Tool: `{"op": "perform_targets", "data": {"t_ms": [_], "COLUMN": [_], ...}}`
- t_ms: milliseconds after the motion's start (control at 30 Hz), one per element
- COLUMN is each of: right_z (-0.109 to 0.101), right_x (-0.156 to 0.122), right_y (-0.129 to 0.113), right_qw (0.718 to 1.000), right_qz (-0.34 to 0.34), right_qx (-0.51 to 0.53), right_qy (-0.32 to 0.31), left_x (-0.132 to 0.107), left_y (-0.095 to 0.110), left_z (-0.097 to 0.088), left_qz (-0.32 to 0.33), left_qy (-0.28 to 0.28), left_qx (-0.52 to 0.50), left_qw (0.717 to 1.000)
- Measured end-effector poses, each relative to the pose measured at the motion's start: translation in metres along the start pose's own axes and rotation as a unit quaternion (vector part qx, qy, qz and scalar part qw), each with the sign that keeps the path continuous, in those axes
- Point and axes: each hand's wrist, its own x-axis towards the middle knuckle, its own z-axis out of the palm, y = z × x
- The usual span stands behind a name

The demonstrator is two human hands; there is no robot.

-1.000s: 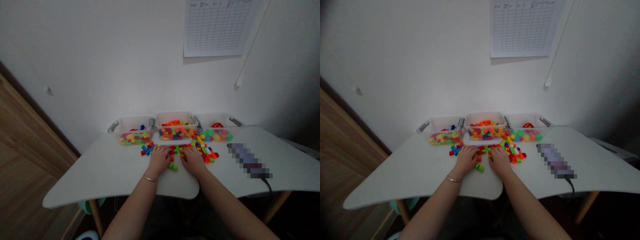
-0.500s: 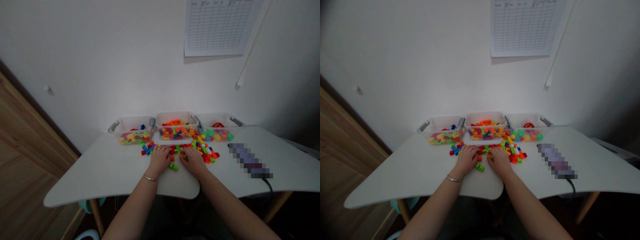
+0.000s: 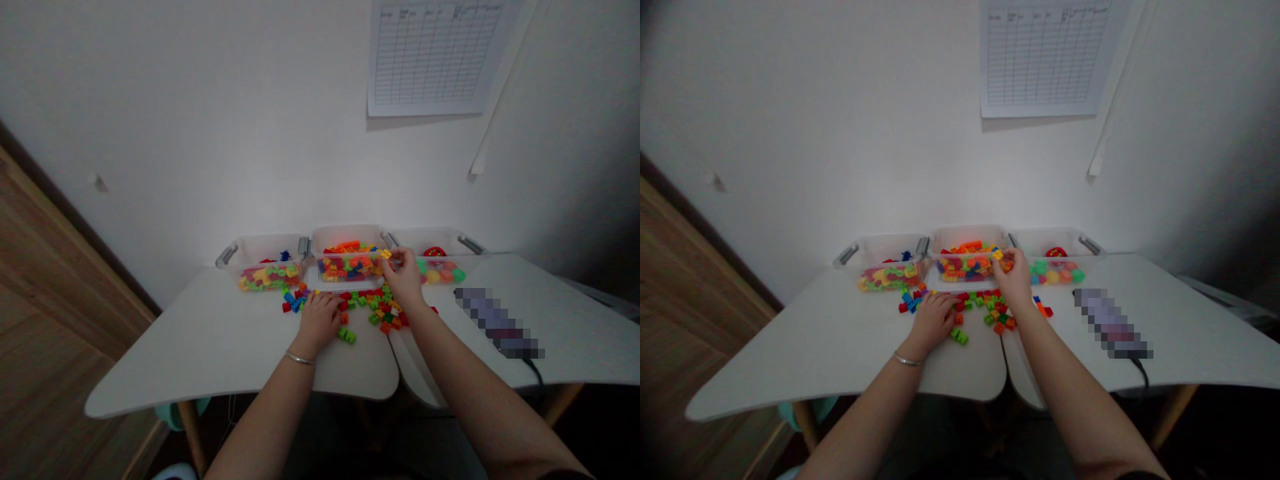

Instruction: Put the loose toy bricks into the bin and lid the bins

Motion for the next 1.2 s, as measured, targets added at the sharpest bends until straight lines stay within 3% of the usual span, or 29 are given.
{"op": "perform_targets", "data": {"t_ms": [167, 300, 500, 600, 833, 967, 1067, 1200], "right_z": [0.020, 0.035, 0.043, 0.043, 0.037, 0.027, 0.018, 0.011], "right_x": [0.034, 0.046, 0.042, 0.038, 0.035, 0.020, -0.008, -0.052], "right_y": [-0.001, 0.000, -0.005, -0.006, 0.003, 0.005, 0.002, 0.001], "right_qw": [1.000, 0.996, 0.968, 0.966, 0.966, 0.980, 0.978, 0.961], "right_qz": [-0.015, -0.017, -0.042, -0.053, -0.117, -0.136, -0.161, -0.189], "right_qx": [-0.007, -0.082, -0.231, -0.241, -0.195, -0.125, -0.118, -0.153], "right_qy": [-0.012, -0.034, -0.087, -0.076, -0.123, -0.075, -0.058, -0.135], "left_x": [0.000, 0.001, 0.000, 0.001, 0.001, 0.001, 0.001, 0.001], "left_y": [0.001, 0.001, 0.000, 0.001, 0.002, 0.001, 0.001, 0.002], "left_z": [-0.002, -0.001, -0.001, -0.002, -0.002, -0.001, -0.002, -0.003], "left_qz": [-0.005, -0.006, -0.003, -0.006, -0.010, -0.006, -0.003, -0.004], "left_qy": [-0.006, -0.006, -0.005, -0.007, -0.010, -0.013, -0.014, -0.011], "left_qx": [0.003, -0.001, -0.006, -0.008, -0.008, -0.004, -0.002, 0.000], "left_qw": [1.000, 1.000, 1.000, 1.000, 1.000, 1.000, 1.000, 1.000]}}
